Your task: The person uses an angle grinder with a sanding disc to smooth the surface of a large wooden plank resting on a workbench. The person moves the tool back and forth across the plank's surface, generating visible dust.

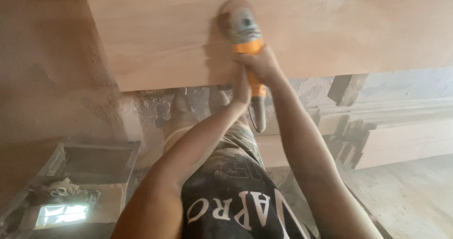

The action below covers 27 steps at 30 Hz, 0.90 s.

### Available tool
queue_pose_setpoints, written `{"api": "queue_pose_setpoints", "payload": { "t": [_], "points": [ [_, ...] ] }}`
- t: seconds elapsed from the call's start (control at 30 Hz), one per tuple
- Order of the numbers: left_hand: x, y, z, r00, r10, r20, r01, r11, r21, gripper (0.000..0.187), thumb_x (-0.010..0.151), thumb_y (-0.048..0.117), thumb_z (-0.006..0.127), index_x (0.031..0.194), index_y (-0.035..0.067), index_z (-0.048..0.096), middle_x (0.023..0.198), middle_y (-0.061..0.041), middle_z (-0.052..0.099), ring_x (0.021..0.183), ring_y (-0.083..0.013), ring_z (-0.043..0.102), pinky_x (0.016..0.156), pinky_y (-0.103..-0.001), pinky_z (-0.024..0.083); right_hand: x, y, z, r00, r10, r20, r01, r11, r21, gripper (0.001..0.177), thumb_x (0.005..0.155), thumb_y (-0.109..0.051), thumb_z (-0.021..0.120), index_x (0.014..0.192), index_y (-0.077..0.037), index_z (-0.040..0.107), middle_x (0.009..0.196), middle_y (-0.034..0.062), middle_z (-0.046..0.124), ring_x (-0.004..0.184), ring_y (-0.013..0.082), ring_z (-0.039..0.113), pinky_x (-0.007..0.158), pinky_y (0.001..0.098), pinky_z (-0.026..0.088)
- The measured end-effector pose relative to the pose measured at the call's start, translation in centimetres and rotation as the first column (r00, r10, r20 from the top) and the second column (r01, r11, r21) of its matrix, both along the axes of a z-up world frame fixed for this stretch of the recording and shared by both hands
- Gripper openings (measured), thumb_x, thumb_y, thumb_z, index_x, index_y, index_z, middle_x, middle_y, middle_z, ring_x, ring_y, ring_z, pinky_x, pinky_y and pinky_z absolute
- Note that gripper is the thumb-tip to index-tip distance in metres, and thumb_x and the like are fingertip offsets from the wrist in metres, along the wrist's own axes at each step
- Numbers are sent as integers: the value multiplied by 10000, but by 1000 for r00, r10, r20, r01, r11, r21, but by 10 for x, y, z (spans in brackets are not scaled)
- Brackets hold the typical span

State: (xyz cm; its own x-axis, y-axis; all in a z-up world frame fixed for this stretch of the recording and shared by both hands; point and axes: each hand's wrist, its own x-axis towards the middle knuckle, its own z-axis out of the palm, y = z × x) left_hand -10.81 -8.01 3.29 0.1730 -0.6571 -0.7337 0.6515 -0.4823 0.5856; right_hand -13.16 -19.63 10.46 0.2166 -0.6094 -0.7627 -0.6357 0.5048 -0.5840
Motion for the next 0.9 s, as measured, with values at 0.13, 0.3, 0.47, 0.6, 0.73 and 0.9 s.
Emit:
{"api": "queue_pose_setpoints", "payload": {
  "t": [0.13, 0.3, 0.47, 0.6, 0.73, 0.9],
  "points": [
    [-67, -26, -11, 975, -148, -165, 140, 988, -59, 830, 1023, 695, 269, 1498, 29, 409, 1261, -172, 598, 1085, -253, 625, 903, -401, 548, -82, -25, -1, 988, -149, -50, 150, 989, 3, 374, 786, -207, 749, 1109, -39, 668, 912, 50, 710, 802, 180, 711, 721, 346, 616],
    [-147, -66, -18, 916, -398, -42, 396, 916, -62, 877, 968, 726, 358, 1466, 19, 503, 1292, -214, 650, 1165, -275, 645, 941, -397, 525, -164, -43, 10, 855, -441, 272, 439, 896, 69, 350, 847, -117, 706, 1171, -9, 632, 976, 83, 666, 851, 215, 686, 751, 367, 592],
    [-159, -77, -30, 897, -440, -35, 441, 898, -7, 897, 941, 730, 403, 1499, 30, 468, 1377, -214, 627, 1277, -282, 602, 1035, -384, 463, -171, -55, 11, 836, -501, 226, 495, 865, 87, 318, 842, -108, 707, 1144, -29, 646, 961, 61, 679, 854, 199, 693, 742, 361, 589],
    [-128, -75, -38, 943, -322, -81, 314, 944, -99, 896, 982, 738, 332, 1562, 55, 364, 1463, -164, 520, 1349, -253, 504, 1086, -373, 406, -136, -54, 6, 858, -439, 268, 436, 897, 76, 298, 829, -81, 716, 1108, -5, 642, 914, 76, 671, 801, 212, 686, 717, 360, 581],
    [-84, -59, -30, 912, -405, -60, 407, 913, 29, 877, 981, 732, 265, 1457, 39, 515, 1277, -190, 696, 1181, -273, 674, 986, -389, 495, -94, -48, 7, 903, -372, 214, 374, 927, 35, 282, 809, -85, 739, 1071, -16, 662, 914, 55, 685, 800, 175, 693, 707, 328, 584],
    [-43, -40, -12, 959, -264, -100, 274, 957, 96, 842, 981, 711, 307, 1453, 36, 486, 1259, -170, 660, 1156, -256, 655, 942, -384, 525, -49, -31, 16, 919, -320, 231, 315, 947, 58, 249, 809, -100, 754, 1019, 1, 667, 878, 68, 688, 748, 187, 691, 671, 335, 584]
  ]
}}
